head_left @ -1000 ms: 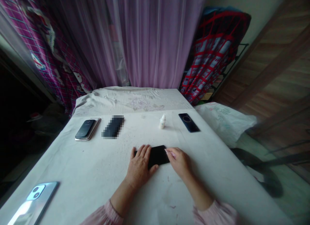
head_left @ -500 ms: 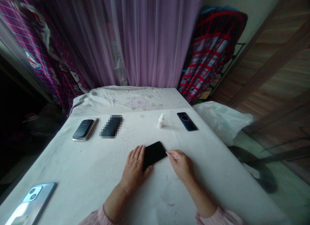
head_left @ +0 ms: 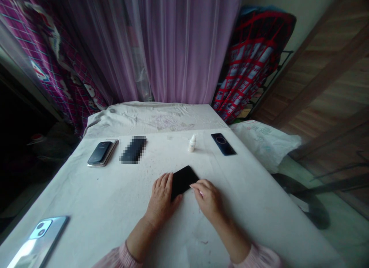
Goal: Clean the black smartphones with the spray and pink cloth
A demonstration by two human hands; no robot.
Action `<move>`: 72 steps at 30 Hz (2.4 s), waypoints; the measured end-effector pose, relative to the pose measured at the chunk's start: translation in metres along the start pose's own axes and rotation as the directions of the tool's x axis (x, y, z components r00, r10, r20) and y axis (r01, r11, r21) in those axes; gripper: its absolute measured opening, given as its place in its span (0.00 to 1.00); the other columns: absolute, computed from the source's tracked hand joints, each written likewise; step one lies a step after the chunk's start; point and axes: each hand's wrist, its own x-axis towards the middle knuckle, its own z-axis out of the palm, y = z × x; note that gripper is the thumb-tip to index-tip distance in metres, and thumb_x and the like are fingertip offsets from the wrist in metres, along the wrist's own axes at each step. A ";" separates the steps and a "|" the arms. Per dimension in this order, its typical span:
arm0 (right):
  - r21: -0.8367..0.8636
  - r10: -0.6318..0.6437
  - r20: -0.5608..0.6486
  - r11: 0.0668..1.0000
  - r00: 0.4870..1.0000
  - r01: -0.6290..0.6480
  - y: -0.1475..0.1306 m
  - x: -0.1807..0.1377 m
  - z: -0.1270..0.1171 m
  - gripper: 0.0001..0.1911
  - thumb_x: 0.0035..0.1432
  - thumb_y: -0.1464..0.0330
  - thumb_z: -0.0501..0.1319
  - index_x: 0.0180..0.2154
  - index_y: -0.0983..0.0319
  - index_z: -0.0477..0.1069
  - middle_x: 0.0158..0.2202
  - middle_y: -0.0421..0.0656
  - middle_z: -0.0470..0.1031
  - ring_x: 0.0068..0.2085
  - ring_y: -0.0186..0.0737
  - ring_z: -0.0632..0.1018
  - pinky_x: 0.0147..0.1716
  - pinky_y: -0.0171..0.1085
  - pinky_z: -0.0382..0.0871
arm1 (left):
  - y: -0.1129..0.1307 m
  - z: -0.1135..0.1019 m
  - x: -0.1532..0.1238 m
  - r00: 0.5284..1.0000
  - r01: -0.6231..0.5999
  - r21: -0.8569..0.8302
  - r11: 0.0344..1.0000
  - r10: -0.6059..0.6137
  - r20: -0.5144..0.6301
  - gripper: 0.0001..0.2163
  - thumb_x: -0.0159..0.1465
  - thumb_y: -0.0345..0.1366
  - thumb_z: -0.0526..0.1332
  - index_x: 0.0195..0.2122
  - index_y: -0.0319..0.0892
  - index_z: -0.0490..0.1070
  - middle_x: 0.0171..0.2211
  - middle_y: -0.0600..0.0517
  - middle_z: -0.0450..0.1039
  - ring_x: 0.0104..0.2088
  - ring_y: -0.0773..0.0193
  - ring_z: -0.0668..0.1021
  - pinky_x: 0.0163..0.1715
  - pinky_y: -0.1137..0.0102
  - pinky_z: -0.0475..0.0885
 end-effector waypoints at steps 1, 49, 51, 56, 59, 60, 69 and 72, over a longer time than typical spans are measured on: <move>-0.004 0.021 -0.021 1.000 1.000 -0.022 0.005 0.002 -0.002 0.12 0.59 0.74 0.55 0.35 0.59 0.76 0.34 0.43 0.76 0.36 0.38 0.76 0.37 0.34 0.70 | 0.000 0.000 0.000 1.000 0.004 0.001 1.000 -0.004 0.002 0.31 0.62 0.41 0.57 0.65 0.37 0.51 0.57 0.37 0.65 0.58 0.46 0.67 0.56 0.51 0.61; -0.239 0.237 0.276 0.956 0.932 -0.172 0.010 0.097 0.003 0.10 0.57 0.72 0.59 0.31 0.55 0.78 0.36 0.41 0.78 0.38 0.38 0.77 0.36 0.33 0.65 | -0.012 -0.013 -0.008 0.994 0.109 0.082 0.991 -0.110 0.010 0.30 0.57 0.51 0.64 0.56 0.39 0.65 0.54 0.39 0.68 0.57 0.43 0.67 0.58 0.46 0.57; -0.246 0.149 0.333 0.967 0.931 -0.067 0.006 0.098 -0.001 0.11 0.57 0.73 0.59 0.31 0.55 0.79 0.36 0.41 0.77 0.39 0.38 0.75 0.38 0.34 0.64 | -0.013 -0.013 -0.009 0.994 0.104 0.082 0.991 -0.105 0.009 0.30 0.57 0.51 0.63 0.56 0.40 0.64 0.54 0.39 0.67 0.57 0.43 0.66 0.58 0.46 0.56; -0.223 -0.024 0.454 0.965 0.891 0.140 -0.018 0.098 0.006 0.12 0.60 0.73 0.57 0.33 0.55 0.79 0.36 0.43 0.76 0.40 0.39 0.73 0.40 0.35 0.63 | -0.012 -0.011 -0.009 0.994 0.105 0.087 0.991 -0.106 0.013 0.30 0.57 0.51 0.63 0.57 0.40 0.63 0.54 0.39 0.67 0.58 0.43 0.66 0.59 0.46 0.55; -0.213 -0.062 0.487 0.959 0.871 0.188 -0.034 0.096 0.014 0.11 0.60 0.71 0.58 0.34 0.55 0.79 0.37 0.42 0.76 0.41 0.39 0.73 0.40 0.35 0.63 | -0.013 -0.012 -0.009 0.994 0.103 0.092 0.990 -0.106 0.028 0.30 0.57 0.50 0.63 0.57 0.38 0.63 0.55 0.38 0.67 0.58 0.43 0.66 0.59 0.45 0.56; -0.208 -0.069 0.492 0.959 0.868 0.194 -0.036 0.096 0.016 0.11 0.60 0.71 0.58 0.35 0.55 0.79 0.37 0.42 0.76 0.41 0.39 0.73 0.40 0.35 0.63 | -0.013 -0.012 -0.009 0.994 0.103 0.092 0.990 -0.106 0.032 0.30 0.57 0.50 0.63 0.57 0.38 0.63 0.55 0.38 0.67 0.58 0.43 0.66 0.59 0.45 0.56; -0.272 0.056 0.457 0.959 0.888 0.080 0.013 0.099 -0.016 0.13 0.60 0.73 0.57 0.35 0.55 0.79 0.37 0.42 0.77 0.42 0.39 0.74 0.41 0.35 0.64 | -0.010 -0.013 -0.007 0.992 0.116 0.080 0.990 -0.119 0.035 0.29 0.57 0.47 0.64 0.57 0.39 0.63 0.55 0.38 0.67 0.57 0.43 0.67 0.58 0.45 0.56; -0.271 0.078 0.446 0.961 0.892 0.051 0.017 0.099 -0.018 0.13 0.60 0.73 0.57 0.35 0.55 0.79 0.38 0.42 0.77 0.42 0.39 0.75 0.41 0.35 0.64 | -0.009 -0.014 -0.007 0.991 0.120 0.087 0.989 -0.124 0.046 0.29 0.58 0.47 0.64 0.57 0.38 0.63 0.56 0.37 0.66 0.57 0.43 0.66 0.58 0.44 0.55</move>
